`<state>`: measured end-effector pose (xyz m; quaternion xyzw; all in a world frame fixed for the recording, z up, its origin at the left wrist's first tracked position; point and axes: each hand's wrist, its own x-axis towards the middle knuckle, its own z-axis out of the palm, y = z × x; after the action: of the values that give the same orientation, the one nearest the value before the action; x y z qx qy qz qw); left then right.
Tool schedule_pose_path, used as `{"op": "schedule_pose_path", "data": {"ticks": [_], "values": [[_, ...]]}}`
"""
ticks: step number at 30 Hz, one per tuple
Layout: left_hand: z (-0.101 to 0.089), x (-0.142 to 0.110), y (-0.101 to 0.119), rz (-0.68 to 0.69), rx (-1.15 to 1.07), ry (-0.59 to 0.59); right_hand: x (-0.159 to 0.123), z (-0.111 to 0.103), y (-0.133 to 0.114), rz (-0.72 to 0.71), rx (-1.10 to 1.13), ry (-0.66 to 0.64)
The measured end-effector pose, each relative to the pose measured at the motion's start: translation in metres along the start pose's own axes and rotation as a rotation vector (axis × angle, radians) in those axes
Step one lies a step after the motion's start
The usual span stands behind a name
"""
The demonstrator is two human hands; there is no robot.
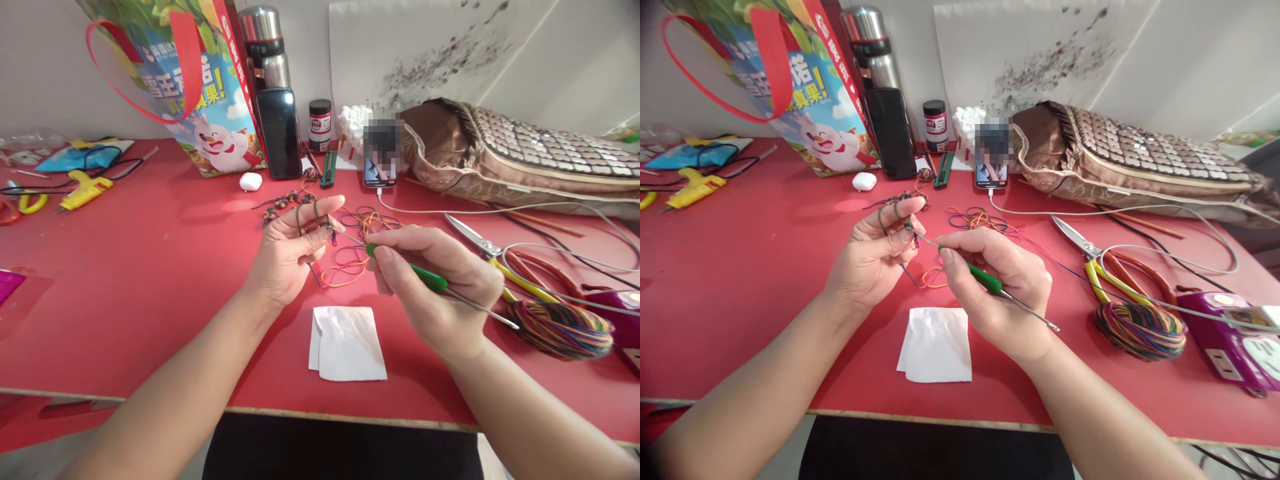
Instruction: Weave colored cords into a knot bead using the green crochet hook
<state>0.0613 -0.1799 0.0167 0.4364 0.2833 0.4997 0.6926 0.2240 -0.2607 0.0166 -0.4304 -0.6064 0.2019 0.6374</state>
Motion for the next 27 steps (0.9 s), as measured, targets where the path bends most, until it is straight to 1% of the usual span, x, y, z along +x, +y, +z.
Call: {"op": "schedule_pose_path", "data": {"ticks": [14,27], "values": [[0.0005,-0.0006,-0.0014,-0.002,0.014,0.009,-0.0003,-0.0004,-0.0011,-0.003,-0.007,0.022],[0.0015,-0.0015,-0.0006,-0.002,0.034,0.020,0.0003,0.0003,-0.0009,0.016,0.001,0.006]]}}
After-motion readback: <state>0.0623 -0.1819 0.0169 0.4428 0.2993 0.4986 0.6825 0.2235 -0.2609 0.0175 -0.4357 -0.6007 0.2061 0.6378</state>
